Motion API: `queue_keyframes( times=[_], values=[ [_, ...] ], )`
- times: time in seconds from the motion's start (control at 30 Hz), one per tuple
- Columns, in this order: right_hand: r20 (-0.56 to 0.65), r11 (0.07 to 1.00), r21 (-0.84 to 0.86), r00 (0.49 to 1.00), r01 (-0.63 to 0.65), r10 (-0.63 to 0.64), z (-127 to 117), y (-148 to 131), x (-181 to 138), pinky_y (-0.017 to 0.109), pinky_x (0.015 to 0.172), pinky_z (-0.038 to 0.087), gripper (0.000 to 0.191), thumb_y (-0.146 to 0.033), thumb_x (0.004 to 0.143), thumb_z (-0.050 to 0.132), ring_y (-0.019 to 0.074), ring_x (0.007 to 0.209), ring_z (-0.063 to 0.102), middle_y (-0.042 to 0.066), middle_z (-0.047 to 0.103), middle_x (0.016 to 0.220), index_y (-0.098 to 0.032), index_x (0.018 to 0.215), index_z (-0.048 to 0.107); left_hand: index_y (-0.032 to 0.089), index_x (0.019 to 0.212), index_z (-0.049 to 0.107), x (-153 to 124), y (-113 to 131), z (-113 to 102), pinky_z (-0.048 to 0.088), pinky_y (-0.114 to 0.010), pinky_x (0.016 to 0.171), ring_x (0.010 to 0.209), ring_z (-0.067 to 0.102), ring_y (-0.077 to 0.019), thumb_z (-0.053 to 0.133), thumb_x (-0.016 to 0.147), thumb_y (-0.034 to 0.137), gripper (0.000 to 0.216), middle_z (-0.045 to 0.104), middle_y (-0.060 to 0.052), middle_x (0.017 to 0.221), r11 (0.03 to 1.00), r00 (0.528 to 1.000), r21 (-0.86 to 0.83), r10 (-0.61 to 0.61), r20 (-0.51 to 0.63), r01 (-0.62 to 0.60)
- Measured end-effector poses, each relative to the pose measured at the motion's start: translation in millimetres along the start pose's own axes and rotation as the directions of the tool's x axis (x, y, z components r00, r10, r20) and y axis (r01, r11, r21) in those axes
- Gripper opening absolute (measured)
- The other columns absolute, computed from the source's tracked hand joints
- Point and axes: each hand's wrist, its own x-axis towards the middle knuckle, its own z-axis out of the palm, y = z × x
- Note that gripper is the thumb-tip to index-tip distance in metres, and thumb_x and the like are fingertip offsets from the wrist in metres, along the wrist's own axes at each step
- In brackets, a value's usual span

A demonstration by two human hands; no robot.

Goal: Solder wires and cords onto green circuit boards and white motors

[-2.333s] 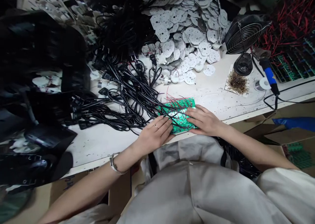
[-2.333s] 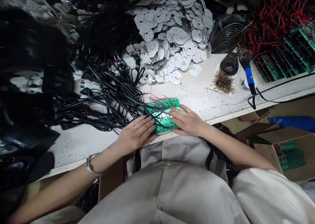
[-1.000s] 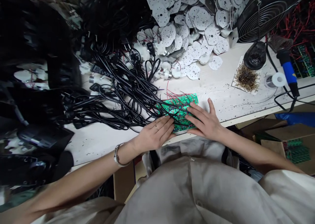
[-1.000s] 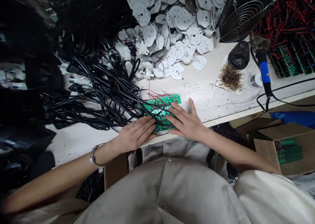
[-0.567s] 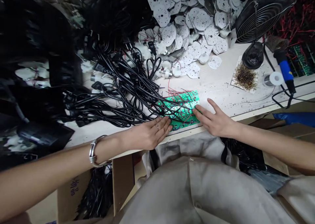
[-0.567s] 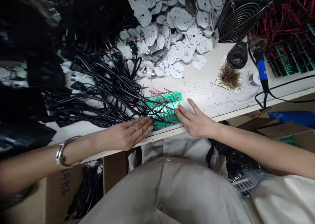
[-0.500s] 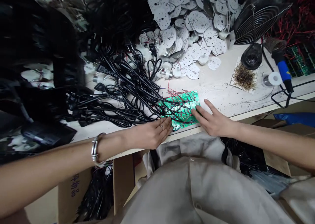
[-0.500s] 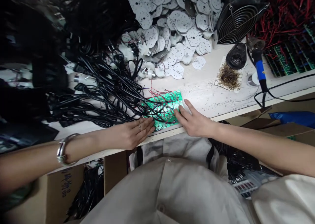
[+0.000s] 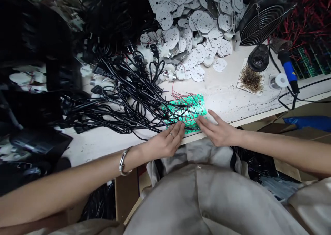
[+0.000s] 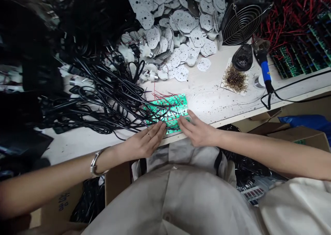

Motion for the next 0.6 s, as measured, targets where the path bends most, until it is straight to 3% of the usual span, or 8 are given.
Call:
queue_keyframes(
  times=[0.13,0.27,0.37,0.47,0.53,0.6],
  values=[
    [0.088,0.988,-0.024,0.985,0.153,-0.150,-8,2,9,0.058,0.101,0.048,0.037,-0.025,0.091,0.040,0.0310,0.118,0.056,0.013,0.068,0.115,-0.012,0.111,0.069,-0.003,0.110,0.064,12,-14,-10,0.055,-0.036,0.088,0.103,0.068,-0.0277,0.046,0.089,0.010,0.030,0.070,-0.022,0.108,0.985,0.986,0.053,0.162,0.028,-0.163],
    [0.156,0.957,-0.059,0.950,0.283,-0.271,-15,7,23,0.063,0.104,0.043,0.036,-0.031,0.090,0.043,0.0329,0.111,0.058,0.010,0.070,0.106,-0.016,0.106,0.072,0.002,0.105,0.067,19,-25,-12,0.054,-0.038,0.090,0.104,0.067,-0.0275,0.048,0.085,0.005,0.028,0.071,-0.021,0.105,0.975,0.972,-0.044,0.222,0.070,-0.220],
    [0.216,0.937,-0.066,0.921,0.344,-0.323,-22,9,34,0.067,0.107,0.037,0.035,-0.033,0.090,0.046,0.0337,0.105,0.061,0.009,0.070,0.100,-0.018,0.105,0.073,0.004,0.105,0.067,17,-28,-9,0.054,-0.036,0.089,0.100,0.068,-0.0251,0.052,0.085,0.006,0.025,0.071,-0.019,0.103,0.957,0.957,-0.025,0.290,0.032,-0.289],
    [0.220,0.956,-0.047,0.936,0.290,-0.274,-24,10,36,0.068,0.109,0.035,0.031,-0.033,0.090,0.049,0.0323,0.101,0.062,0.008,0.069,0.099,-0.019,0.103,0.073,0.005,0.108,0.064,12,-20,-3,0.055,-0.035,0.089,0.099,0.068,-0.0229,0.054,0.091,0.017,0.023,0.072,-0.017,0.105,0.977,0.979,0.099,0.196,-0.060,-0.189],
    [0.156,0.983,-0.009,0.971,0.185,-0.182,-21,11,32,0.066,0.108,0.037,0.028,-0.029,0.091,0.049,0.0292,0.097,0.062,0.009,0.068,0.098,-0.017,0.098,0.073,0.005,0.111,0.062,10,-13,2,0.056,-0.035,0.087,0.097,0.069,-0.0221,0.055,0.092,0.022,0.026,0.072,-0.015,0.104,0.983,0.989,0.170,0.083,-0.118,-0.062],
    [0.089,0.998,0.031,0.995,0.052,-0.055,-16,11,28,0.067,0.106,0.040,0.026,-0.024,0.093,0.047,0.0267,0.095,0.061,0.009,0.067,0.093,-0.015,0.095,0.072,0.005,0.114,0.060,11,-7,6,0.056,-0.035,0.086,0.094,0.069,-0.0213,0.055,0.092,0.020,0.027,0.072,-0.014,0.103,0.978,0.990,0.208,0.055,-0.131,-0.027]
  ],
)
